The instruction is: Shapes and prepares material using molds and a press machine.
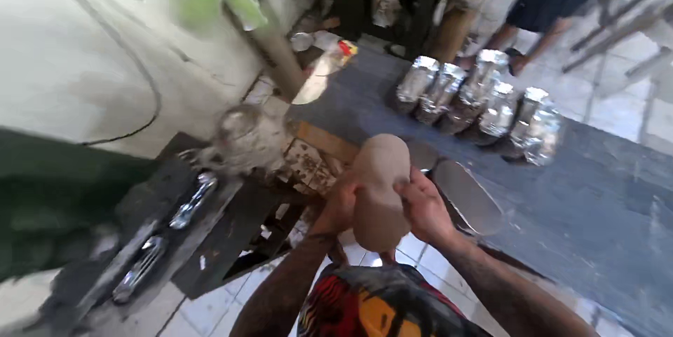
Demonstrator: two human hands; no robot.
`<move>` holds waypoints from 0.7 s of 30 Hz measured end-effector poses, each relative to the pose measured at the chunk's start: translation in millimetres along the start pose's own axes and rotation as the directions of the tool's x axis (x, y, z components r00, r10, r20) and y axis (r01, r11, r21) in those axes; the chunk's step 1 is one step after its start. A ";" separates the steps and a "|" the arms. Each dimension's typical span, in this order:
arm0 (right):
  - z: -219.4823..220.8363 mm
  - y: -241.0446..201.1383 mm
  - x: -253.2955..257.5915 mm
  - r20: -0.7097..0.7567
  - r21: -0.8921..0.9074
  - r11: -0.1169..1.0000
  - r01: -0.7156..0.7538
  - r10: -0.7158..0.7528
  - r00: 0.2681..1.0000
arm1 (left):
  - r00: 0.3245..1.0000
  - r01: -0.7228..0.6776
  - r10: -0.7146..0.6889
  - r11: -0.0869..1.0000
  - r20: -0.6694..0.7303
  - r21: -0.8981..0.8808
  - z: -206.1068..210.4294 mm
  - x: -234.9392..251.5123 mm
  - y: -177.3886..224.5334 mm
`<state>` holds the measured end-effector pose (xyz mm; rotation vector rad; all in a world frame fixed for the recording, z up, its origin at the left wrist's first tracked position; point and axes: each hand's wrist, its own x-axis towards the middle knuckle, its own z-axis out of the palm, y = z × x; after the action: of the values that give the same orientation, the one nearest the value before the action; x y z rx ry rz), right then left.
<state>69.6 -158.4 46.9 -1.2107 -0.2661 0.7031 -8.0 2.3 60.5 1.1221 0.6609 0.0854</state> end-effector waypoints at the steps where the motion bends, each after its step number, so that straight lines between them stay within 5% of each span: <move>1: 10.2 1.3 2.1 0.182 0.008 1.000 -0.022 0.020 0.983 | 0.999 -0.019 0.015 0.995 -0.047 -0.094 -15.8 -13.2 3.0; 3: 44.3 8.2 11.3 0.491 0.143 0.986 -0.088 0.007 0.871 | 0.977 -0.213 0.198 0.926 -0.081 -0.311 -55.4 -37.0 0.3; 6: 124.2 33.2 17.3 0.609 0.203 0.957 -0.210 0.045 0.792 | 0.905 -0.424 0.371 0.799 -0.207 -0.427 -116.2 -52.7 -19.5; 8: 158.1 60.8 27.8 0.595 0.050 0.982 -0.182 0.117 0.795 | 0.897 -0.368 0.352 0.930 -0.267 -0.011 -183.2 -63.0 -23.8; 10: 171.6 94.6 40.1 0.601 -0.198 0.979 0.036 0.093 0.794 | 0.953 -0.110 0.252 0.807 -0.169 0.580 -266.6 -60.5 -19.8; 12: 180.1 118.4 47.2 0.657 -0.392 0.846 0.362 -0.018 0.753 | 0.891 0.231 0.223 0.527 -0.395 0.818 -319.8 -46.8 -6.8; 14: 195.6 135.0 51.7 0.702 -0.462 0.647 0.606 -0.151 0.696 | 0.826 0.396 0.252 0.375 -0.504 0.838 -357.5 -31.3 5.8; 18: 234.3 146.4 55.9 0.844 -0.439 0.205 0.875 -0.241 0.480 | 0.937 0.151 0.263 0.288 -0.230 0.946 -376.2 -79.9 2.6; 21: 272.3 160.8 74.9 0.963 -0.262 -0.003 0.965 -0.066 0.261 | 0.995 0.099 -0.023 0.163 -0.096 0.982 -394.8 -152.9 4.5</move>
<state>-77.9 123.9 -17.7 -1.5085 -2.2239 0.0184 -339.6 263.5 27.7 2.4296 0.8235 -0.4993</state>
